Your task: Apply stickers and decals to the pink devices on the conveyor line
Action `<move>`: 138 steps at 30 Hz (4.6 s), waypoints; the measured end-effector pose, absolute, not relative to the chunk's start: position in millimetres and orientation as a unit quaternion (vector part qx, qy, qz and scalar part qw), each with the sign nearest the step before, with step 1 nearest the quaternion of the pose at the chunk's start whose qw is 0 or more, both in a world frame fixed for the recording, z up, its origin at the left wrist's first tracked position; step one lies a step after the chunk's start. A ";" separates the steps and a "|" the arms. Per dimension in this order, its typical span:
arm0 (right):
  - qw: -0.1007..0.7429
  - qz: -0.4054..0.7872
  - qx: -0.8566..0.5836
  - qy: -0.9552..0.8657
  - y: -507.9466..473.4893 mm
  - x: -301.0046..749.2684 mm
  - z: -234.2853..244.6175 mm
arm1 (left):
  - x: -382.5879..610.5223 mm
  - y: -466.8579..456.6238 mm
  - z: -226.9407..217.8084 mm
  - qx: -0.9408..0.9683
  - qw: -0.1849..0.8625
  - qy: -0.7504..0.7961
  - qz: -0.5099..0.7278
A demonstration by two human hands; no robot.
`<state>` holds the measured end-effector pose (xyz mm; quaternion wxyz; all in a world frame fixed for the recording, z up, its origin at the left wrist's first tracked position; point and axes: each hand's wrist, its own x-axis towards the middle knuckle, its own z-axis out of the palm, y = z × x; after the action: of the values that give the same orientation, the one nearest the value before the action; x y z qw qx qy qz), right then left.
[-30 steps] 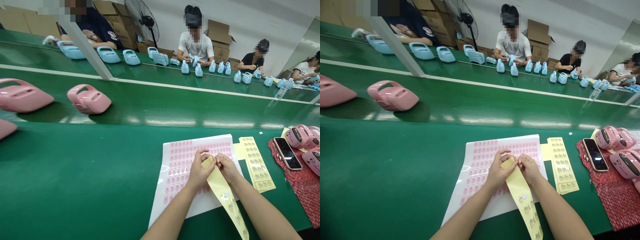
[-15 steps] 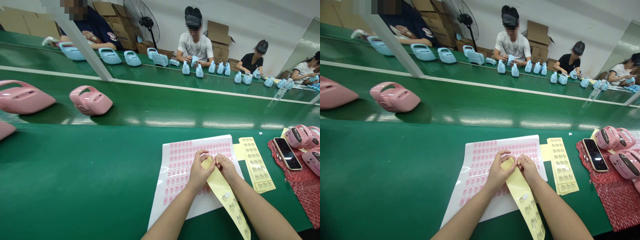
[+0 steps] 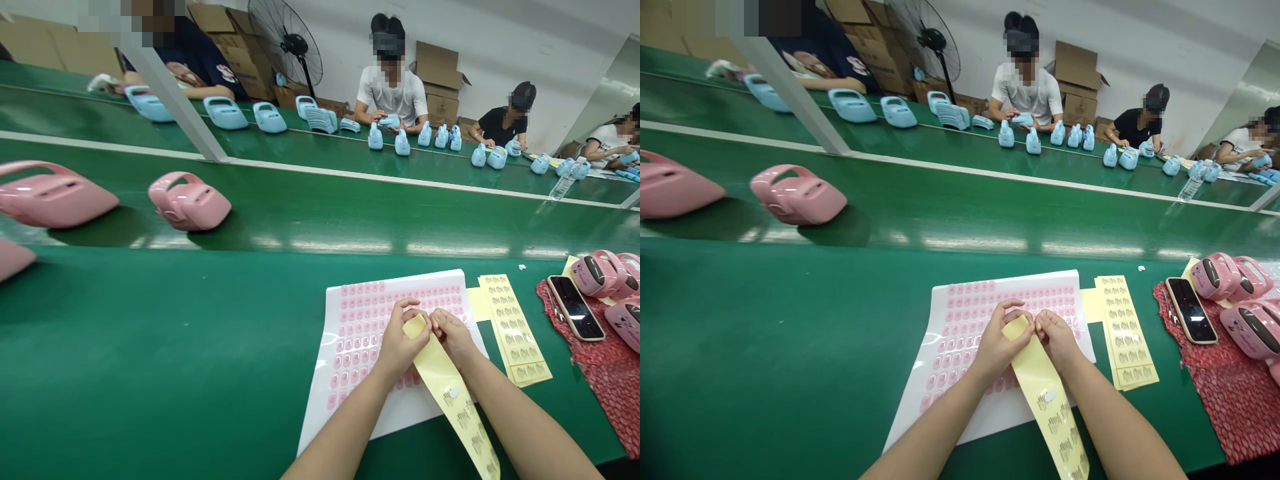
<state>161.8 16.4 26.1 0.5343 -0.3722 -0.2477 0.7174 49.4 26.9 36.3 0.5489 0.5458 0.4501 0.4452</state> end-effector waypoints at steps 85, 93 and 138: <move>0.240 0.032 -0.745 -0.622 -3.0 158.6 10.2 | 63.8 48.8 15.3 0.820 0.006 0.549 0.161; 0.346 0.053 -0.752 -0.559 3.6 162.3 -2.7 | 63.3 47.7 17.9 0.817 -0.012 0.559 0.143; 0.449 0.328 -0.651 -0.516 -20.8 181.9 19.4 | 41.6 35.5 12.6 0.844 0.018 0.496 0.204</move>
<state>181.9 -20.8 19.4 0.4491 -0.6513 -0.5164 0.3277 41.6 35.5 12.6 0.0181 0.8439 0.4960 0.2036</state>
